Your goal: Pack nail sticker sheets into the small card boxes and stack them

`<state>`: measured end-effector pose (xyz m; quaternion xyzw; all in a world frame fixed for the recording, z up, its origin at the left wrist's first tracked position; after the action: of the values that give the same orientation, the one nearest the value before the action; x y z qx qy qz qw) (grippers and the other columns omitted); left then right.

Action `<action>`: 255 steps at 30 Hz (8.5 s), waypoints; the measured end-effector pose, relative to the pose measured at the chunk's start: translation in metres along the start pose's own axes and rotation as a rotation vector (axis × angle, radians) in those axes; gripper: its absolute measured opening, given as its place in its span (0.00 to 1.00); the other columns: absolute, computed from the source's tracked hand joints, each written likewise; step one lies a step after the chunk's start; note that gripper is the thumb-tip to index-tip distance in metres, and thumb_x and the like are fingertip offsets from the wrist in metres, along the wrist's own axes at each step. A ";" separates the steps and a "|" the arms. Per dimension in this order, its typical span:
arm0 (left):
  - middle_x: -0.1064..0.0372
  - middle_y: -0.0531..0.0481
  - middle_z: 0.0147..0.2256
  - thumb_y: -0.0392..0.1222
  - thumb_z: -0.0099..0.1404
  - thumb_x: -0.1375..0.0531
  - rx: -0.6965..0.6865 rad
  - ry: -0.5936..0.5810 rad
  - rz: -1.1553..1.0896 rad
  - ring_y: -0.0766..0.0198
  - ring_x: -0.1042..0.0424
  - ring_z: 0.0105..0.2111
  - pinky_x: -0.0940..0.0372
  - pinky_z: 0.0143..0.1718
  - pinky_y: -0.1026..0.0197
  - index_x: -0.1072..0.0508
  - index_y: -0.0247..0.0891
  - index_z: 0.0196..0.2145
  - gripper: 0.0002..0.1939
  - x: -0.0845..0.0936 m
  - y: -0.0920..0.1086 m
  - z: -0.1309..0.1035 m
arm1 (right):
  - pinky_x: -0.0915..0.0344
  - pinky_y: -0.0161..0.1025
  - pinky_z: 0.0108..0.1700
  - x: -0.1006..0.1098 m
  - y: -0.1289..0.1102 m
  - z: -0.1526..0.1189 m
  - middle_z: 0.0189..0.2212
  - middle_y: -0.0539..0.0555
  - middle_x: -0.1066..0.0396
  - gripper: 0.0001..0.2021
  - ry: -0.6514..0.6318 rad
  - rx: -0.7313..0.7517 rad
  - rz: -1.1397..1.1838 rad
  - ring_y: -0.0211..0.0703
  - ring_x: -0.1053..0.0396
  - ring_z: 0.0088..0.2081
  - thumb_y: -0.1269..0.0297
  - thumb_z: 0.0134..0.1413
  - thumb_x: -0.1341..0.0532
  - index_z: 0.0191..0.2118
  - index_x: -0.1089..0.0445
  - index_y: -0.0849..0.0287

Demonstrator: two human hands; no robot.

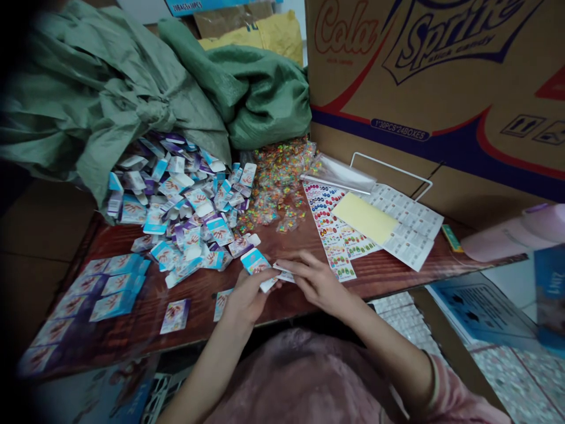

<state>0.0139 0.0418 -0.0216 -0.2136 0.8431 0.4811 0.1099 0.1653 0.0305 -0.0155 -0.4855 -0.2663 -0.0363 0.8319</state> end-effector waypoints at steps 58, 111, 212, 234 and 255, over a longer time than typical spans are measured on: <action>0.36 0.58 0.20 0.52 0.49 0.34 -0.076 0.051 0.267 0.72 0.40 0.18 0.49 0.16 0.69 0.28 0.35 0.35 0.20 0.033 -0.021 0.017 | 0.35 0.37 0.38 0.008 0.072 0.090 0.34 0.55 0.32 0.13 0.076 -0.316 -0.239 0.41 0.33 0.34 0.60 0.63 0.50 0.37 0.32 0.61; 0.25 0.47 0.38 0.50 0.54 0.35 -0.170 -0.198 0.225 0.62 0.29 0.37 0.37 0.41 0.63 0.26 0.35 0.40 0.20 0.034 -0.032 0.018 | 0.35 0.37 0.40 -0.013 0.022 0.027 0.33 0.55 0.30 0.13 -0.210 -0.115 -0.051 0.41 0.31 0.37 0.60 0.63 0.47 0.41 0.26 0.58; 0.26 0.42 0.40 0.45 0.62 0.42 -0.619 0.439 0.778 0.55 0.28 0.41 0.34 0.42 0.56 0.26 0.38 0.45 0.15 0.129 0.003 -0.038 | 0.35 0.39 0.40 -0.078 0.012 0.095 0.36 0.56 0.30 0.11 -0.027 -0.072 0.001 0.44 0.31 0.38 0.61 0.59 0.43 0.43 0.28 0.58; 0.27 0.43 0.44 0.44 0.64 0.44 -1.165 0.108 1.272 0.54 0.28 0.42 0.35 0.44 0.57 0.30 0.41 0.50 0.17 0.065 0.013 -0.012 | 0.35 0.34 0.38 -0.018 -0.008 0.048 0.39 0.52 0.27 0.15 -0.083 -0.220 0.037 0.40 0.30 0.39 0.52 0.59 0.43 0.45 0.32 0.58; 0.26 0.50 0.25 0.36 0.39 0.29 0.073 -0.127 0.059 0.61 0.26 0.26 0.30 0.28 0.61 0.29 0.33 0.24 0.15 0.018 -0.013 0.005 | 0.37 0.34 0.36 0.045 0.057 0.003 0.30 0.50 0.33 0.18 0.390 -0.723 -0.516 0.38 0.34 0.29 0.77 0.51 0.43 0.48 0.32 0.57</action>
<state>0.0042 0.0357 -0.0405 -0.1537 0.8573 0.4657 0.1569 0.2206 0.0712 -0.0377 -0.6458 -0.1873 -0.4221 0.6080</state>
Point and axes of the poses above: each hand's wrist, its own z-axis towards the middle knuckle, its own x-axis out of the back of the hand, y = z × x, the point moved 2 cm from there along z, towards the middle knuckle
